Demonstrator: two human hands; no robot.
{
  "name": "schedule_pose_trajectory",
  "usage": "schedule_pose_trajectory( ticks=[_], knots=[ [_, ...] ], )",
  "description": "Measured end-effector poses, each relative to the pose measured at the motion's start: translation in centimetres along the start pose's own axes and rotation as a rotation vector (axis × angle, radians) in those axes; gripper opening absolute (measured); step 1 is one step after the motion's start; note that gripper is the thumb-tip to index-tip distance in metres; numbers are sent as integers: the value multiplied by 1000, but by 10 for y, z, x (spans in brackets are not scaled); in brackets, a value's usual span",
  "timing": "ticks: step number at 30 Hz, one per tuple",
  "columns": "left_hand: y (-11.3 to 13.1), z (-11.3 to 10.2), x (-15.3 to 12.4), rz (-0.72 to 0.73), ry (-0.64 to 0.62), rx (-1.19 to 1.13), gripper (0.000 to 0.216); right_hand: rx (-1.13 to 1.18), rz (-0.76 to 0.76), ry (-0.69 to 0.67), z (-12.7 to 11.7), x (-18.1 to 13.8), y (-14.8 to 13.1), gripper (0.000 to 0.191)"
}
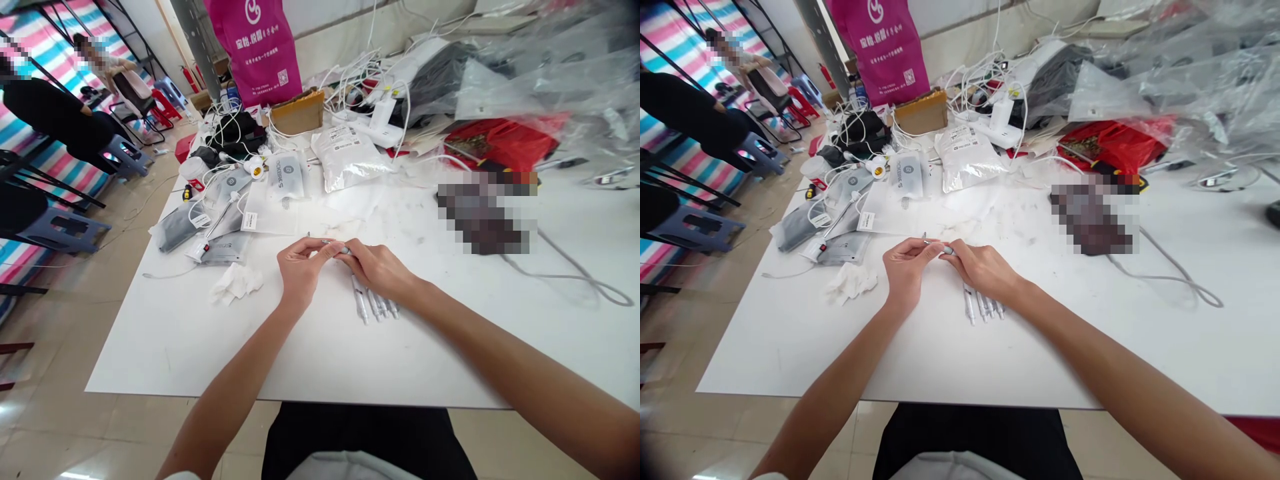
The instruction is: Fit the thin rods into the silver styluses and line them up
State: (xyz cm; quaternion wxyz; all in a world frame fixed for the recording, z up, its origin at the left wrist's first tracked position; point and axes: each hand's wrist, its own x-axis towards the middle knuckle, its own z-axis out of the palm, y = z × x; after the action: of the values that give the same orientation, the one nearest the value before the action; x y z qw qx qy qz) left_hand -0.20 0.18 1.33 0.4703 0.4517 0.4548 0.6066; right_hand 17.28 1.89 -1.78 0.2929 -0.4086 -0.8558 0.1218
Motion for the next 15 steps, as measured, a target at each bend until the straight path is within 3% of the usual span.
schedule_pose_trajectory(
  ticks=[3,10,15],
  knots=[
    [-6,0,1,-35,56,-12,40,-90,4,-3,-3,1,2,49],
    [-8,-3,7,1,-208,-103,44,-158,55,62,-7,3,13,42],
    [-7,-6,8,78,-206,14,57,-159,26,63,-3,2,10,37]
  ],
)
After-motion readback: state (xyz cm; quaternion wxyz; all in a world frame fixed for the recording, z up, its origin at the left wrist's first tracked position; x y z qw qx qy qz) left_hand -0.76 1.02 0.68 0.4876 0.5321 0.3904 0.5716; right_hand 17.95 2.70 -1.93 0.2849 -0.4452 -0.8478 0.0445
